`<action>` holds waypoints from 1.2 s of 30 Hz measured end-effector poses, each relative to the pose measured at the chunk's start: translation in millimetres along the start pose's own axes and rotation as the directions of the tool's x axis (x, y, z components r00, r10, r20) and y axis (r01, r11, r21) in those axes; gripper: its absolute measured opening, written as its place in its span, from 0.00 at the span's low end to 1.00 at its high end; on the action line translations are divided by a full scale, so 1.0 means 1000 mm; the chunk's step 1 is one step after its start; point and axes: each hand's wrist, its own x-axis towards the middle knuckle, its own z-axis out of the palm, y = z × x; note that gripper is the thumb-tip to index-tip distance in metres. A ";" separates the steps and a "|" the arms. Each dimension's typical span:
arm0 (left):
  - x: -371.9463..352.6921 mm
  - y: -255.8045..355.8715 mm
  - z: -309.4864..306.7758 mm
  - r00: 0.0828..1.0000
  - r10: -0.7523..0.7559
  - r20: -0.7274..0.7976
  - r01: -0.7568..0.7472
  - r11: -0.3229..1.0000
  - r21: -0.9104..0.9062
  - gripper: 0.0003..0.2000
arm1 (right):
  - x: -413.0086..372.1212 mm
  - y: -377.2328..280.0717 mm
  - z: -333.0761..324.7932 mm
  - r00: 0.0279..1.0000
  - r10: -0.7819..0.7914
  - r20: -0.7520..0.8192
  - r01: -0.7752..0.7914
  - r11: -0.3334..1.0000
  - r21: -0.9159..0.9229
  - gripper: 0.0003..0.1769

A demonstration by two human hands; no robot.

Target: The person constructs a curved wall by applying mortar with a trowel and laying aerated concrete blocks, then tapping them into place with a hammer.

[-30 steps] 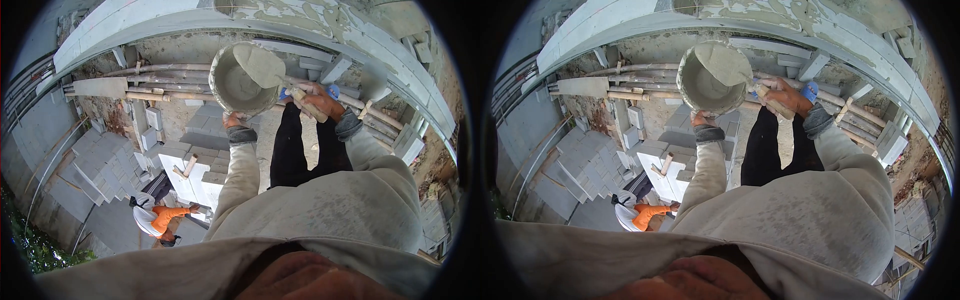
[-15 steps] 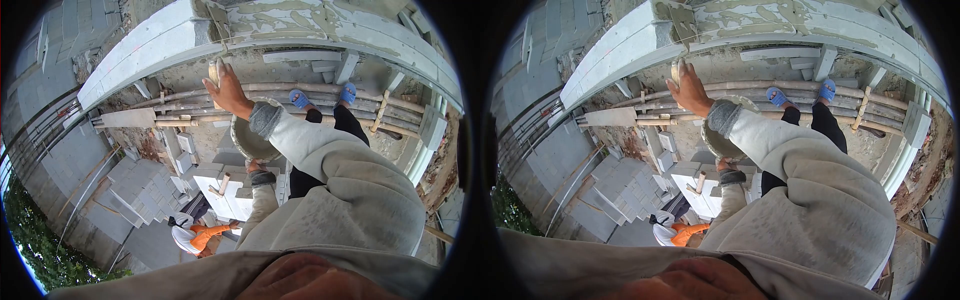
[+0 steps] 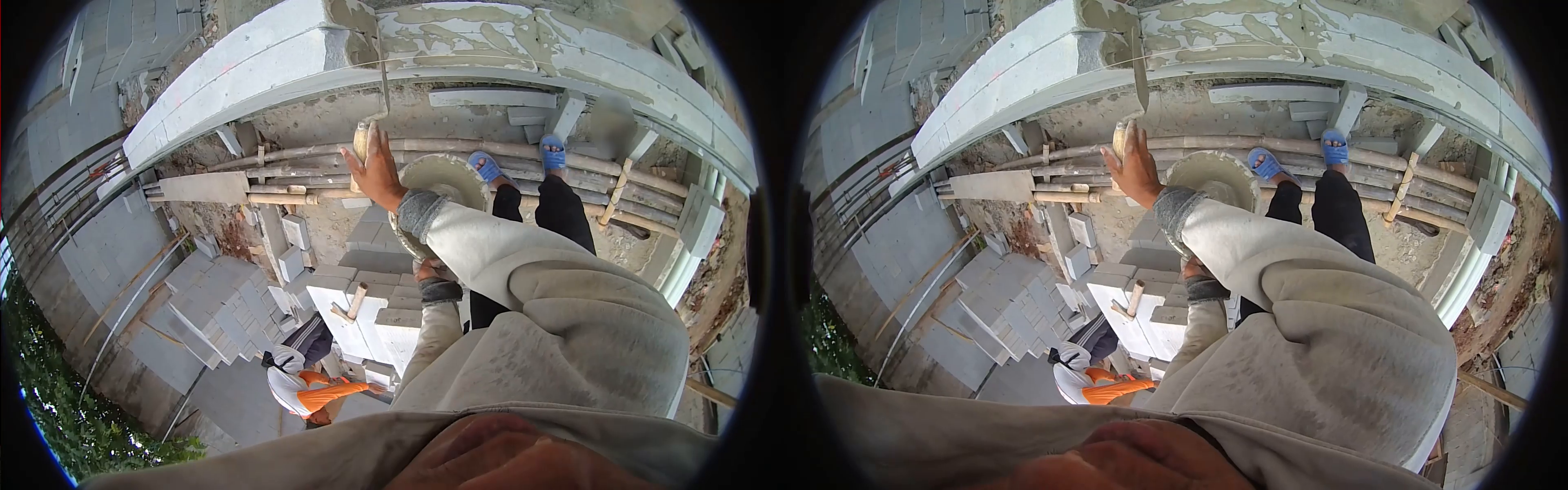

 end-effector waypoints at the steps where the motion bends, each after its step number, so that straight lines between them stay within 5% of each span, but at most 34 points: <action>1: -0.003 -0.004 -0.002 1.000 -0.008 -0.011 0.008 1.000 -0.008 0.11 | 0.012 -0.005 0.006 1.000 -0.014 -0.020 0.014 1.000 0.002 0.44; 4: -0.013 -0.016 -0.004 0.999 -0.011 -0.045 0.009 0.999 -0.033 0.10 | 0.027 -0.029 0.029 0.980 0.136 0.147 -0.148 0.986 0.079 0.45; 7: -0.027 -0.030 -0.003 0.997 -0.009 -0.076 0.004 0.998 -0.068 0.09 | 0.004 -0.032 0.035 0.976 0.121 0.179 -0.140 0.986 0.095 0.47; 13: -0.071 -0.059 0.001 0.992 0.040 -0.116 -0.057 0.987 -0.147 0.08 | -0.097 0.017 -0.087 0.888 -0.139 0.438 0.151 0.988 0.007 0.41; 16: -0.105 -0.066 0.006 0.981 0.193 0.018 -0.183 0.953 -0.240 0.09 | -0.097 0.026 -0.201 0.685 -0.212 0.697 0.314 0.949 -0.020 0.36; 18: -0.107 -0.078 0.000 0.960 0.279 0.031 -0.259 0.921 -0.290 0.12 | -0.076 0.008 -0.262 0.506 0.237 0.830 0.238 0.886 -0.399 0.30; 20: -0.113 -0.089 0.000 0.931 0.361 0.045 -0.349 0.922 -0.170 0.14 | -0.054 -0.004 -0.288 0.294 0.451 0.843 0.350 0.770 -0.533 0.27; 22: -0.132 -0.086 0.000 0.897 0.436 0.081 -0.443 0.886 0.136 0.17 | -0.048 0.004 -0.297 0.213 0.399 0.892 0.574 0.688 -0.445 0.19; 24: -0.179 -0.069 0.017 0.836 0.524 0.165 -0.545 0.826 0.140 0.22 | -0.041 0.002 -0.285 0.128 0.408 0.904 0.711 0.598 -0.371 0.17; 26: -0.215 -0.054 0.036 0.719 0.675 0.167 -0.695 0.684 0.223 0.25 | -0.035 0.009 -0.272 0.112 0.259 0.959 0.838 0.494 -0.232 0.15; 30: -0.231 -0.051 0.047 0.417 0.870 0.261 -0.903 0.366 0.225 0.27 | -0.020 -0.002 -0.257 -0.048 0.495 0.867 0.797 0.542 -0.266 0.15; 32: -0.251 -0.045 0.051 0.552 0.803 0.224 -0.833 0.541 0.112 0.28 | -0.011 -0.062 -0.258 -0.129 0.621 0.773 0.716 0.598 -0.360 0.18; 34: -0.260 -0.040 0.053 0.525 0.830 0.188 -0.847 0.531 0.022 0.27 | -0.001 -0.091 -0.265 -0.223 0.674 0.705 0.532 0.690 -0.491 0.21; 36: -0.261 -0.042 0.053 0.660 0.742 0.115 -0.740 0.669 -0.071 0.24 | 0.004 -0.097 -0.281 -0.247 0.602 0.759 0.351 0.786 -0.509 0.20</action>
